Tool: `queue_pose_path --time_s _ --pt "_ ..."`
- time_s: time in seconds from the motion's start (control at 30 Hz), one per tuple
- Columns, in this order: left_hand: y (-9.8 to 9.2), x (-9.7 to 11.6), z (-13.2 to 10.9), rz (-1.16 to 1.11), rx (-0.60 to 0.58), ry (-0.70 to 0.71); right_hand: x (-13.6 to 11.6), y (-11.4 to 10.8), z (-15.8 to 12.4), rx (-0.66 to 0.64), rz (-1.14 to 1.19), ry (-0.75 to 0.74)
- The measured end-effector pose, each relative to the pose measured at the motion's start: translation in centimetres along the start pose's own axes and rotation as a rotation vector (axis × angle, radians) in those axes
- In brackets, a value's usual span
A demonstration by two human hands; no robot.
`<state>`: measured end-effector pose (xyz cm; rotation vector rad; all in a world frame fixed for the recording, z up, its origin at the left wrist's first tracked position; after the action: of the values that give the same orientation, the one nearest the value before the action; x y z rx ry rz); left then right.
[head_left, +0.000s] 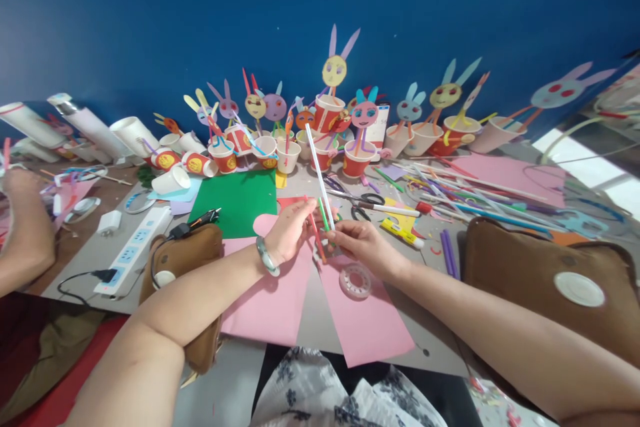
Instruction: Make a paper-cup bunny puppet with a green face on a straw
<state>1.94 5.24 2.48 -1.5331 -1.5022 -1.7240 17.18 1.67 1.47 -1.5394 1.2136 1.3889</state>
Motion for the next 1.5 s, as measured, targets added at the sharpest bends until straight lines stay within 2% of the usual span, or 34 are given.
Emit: queue_pose_path --time_s 0.07,0.23,0.33,0.47,0.67,0.8,0.87,1.0,1.1,1.2,1.33,1.4,1.5 --pt "-0.1 0.3 0.2 -0.011 0.021 0.053 -0.1 -0.2 0.1 0.018 0.025 -0.007" --pt "-0.5 0.8 0.2 -0.018 0.157 0.141 0.0 -0.4 0.1 0.014 0.048 -0.004" --pt "-0.3 0.7 0.1 0.007 0.101 0.142 0.0 -0.2 0.0 0.007 0.058 0.023" --pt "-0.2 0.2 0.0 0.088 0.009 0.069 -0.2 -0.1 -0.1 -0.003 0.043 -0.005" --pt "-0.5 -0.2 -0.1 0.115 0.035 0.092 -0.4 0.4 -0.4 -0.093 0.017 0.007" --pt "-0.2 0.0 -0.1 0.054 0.022 0.07 -0.2 0.4 -0.4 -0.093 -0.013 -0.01" --pt "0.0 0.4 -0.2 -0.007 0.019 0.078 0.0 0.2 -0.3 -0.045 -0.083 -0.061" --pt "0.6 1.2 -0.5 -0.132 -0.003 0.078 0.1 -0.1 -0.2 0.085 -0.384 -0.22" --pt "1.1 1.4 -0.9 -0.181 -0.035 0.055 0.0 0.4 -0.4 0.01 -0.442 -0.306" --pt "1.5 1.3 -1.1 -0.177 -0.062 0.044 0.1 0.9 -0.6 -0.062 -0.4 -0.301" --pt "1.3 1.4 -1.1 -0.13 -0.081 0.077 -0.1 0.7 -0.6 -0.062 -0.435 -0.283" --pt "0.9 1.7 -0.7 -0.085 -0.077 0.122 -0.5 0.1 -0.5 -0.068 -0.55 -0.267" --pt "-0.2 2.3 0.1 -0.013 0.001 0.211 -1.6 -1.0 -0.3 -0.063 -0.906 -0.221"
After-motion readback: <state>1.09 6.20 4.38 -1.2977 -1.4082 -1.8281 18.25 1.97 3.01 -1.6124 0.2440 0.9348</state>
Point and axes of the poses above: each hand's wrist, its own z-axis towards the middle knuckle, its own y-axis out of the palm, x = y × z, the point moved 2 cm from there along z, towards the middle knuckle, and after that the axes turned 5 degrees about z, right-handed, at the moved point
